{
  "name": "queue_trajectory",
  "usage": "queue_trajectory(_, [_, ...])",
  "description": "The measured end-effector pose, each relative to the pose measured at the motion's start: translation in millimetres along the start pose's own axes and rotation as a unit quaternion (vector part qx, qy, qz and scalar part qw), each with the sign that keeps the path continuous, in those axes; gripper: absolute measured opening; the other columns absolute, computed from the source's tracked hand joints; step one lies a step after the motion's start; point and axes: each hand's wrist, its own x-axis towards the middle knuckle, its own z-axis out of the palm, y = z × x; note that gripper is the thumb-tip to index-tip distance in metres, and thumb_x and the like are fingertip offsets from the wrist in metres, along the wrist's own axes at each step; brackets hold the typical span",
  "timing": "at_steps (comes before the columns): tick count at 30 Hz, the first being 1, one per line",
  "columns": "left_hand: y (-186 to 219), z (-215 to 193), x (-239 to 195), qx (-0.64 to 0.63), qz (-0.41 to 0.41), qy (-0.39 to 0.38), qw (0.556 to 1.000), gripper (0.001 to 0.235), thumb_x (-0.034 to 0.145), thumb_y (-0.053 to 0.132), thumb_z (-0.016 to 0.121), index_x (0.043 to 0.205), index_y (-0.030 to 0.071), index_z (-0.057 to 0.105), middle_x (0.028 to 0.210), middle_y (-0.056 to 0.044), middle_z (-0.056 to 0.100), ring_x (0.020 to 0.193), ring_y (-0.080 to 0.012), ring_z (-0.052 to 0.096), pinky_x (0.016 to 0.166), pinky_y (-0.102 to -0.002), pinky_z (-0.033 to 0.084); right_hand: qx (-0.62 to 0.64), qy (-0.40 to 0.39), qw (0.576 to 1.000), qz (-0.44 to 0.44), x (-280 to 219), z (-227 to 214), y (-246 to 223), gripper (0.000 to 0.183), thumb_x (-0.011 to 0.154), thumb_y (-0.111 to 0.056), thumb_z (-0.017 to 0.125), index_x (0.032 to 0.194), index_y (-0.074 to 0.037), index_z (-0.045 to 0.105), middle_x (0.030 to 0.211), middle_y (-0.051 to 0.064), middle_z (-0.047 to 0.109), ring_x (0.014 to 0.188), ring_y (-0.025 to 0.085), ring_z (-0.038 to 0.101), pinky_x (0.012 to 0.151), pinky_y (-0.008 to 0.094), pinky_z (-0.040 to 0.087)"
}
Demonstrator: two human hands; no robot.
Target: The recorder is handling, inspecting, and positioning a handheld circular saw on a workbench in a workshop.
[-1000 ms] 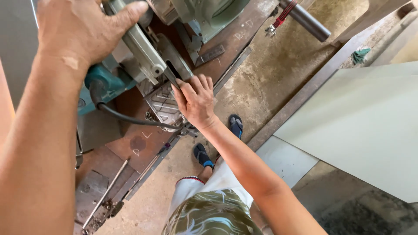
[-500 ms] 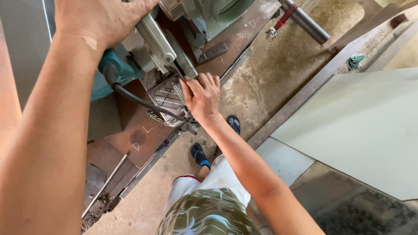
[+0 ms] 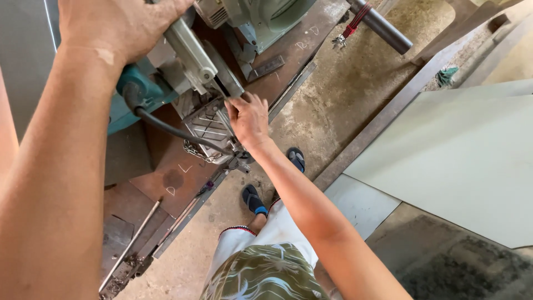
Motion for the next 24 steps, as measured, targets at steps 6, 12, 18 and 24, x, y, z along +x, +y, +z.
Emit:
queue_trajectory(6, [-1.6,-3.0,-1.3,0.016,0.005,0.031,0.999,0.054,0.107,0.064,0.068,0.123,0.015,0.081,0.094,-0.018,0.076,0.081,-0.0396,0.071,0.078,-0.054,0.053,0.169,-0.068,0.959,0.217,22.2,-28.2,5.0,0.032,0.100,-0.033,0.064,0.103,-0.003,0.073,0.095,0.012,0.070,0.086,0.025,0.067,0.076,0.040,0.053])
queue_trajectory(12, [10.5,-18.6,1.9,0.031,-0.022,-0.015,0.999,0.060,0.105,0.065,0.061,0.136,0.017,0.077,0.096,-0.022,0.075,0.087,-0.0425,0.071,0.084,-0.054,0.053,0.371,-0.150,0.887,0.232,101.6,-44.9,-27.2,0.056,0.106,-0.051,0.054,0.109,0.003,0.069,0.089,0.023,0.068,0.088,0.037,0.063,0.079,0.046,0.055])
queue_trajectory(18, [34.3,-34.7,13.1,0.001,-0.163,-0.117,0.980,0.072,0.093,0.079,0.055,0.139,0.025,0.068,0.104,-0.021,0.074,0.094,-0.0419,0.071,0.094,-0.052,0.051,0.297,-0.280,0.900,0.152,135.3,-57.1,-42.6,0.069,0.099,-0.064,0.039,0.111,-0.005,0.073,0.100,0.023,0.077,0.093,0.037,0.074,0.084,0.047,0.053])
queue_trajectory(24, [45.1,-49.9,22.9,0.001,-0.205,-0.155,0.966,0.075,0.086,0.079,0.054,0.139,0.027,0.069,0.107,-0.018,0.075,0.097,-0.0427,0.069,0.092,-0.052,0.052,0.290,-0.291,0.900,0.147,135.4,-26.0,-28.6,0.068,0.105,-0.060,0.035,0.108,-0.005,0.075,0.103,0.022,0.077,0.099,0.040,0.072,0.089,0.045,0.053])
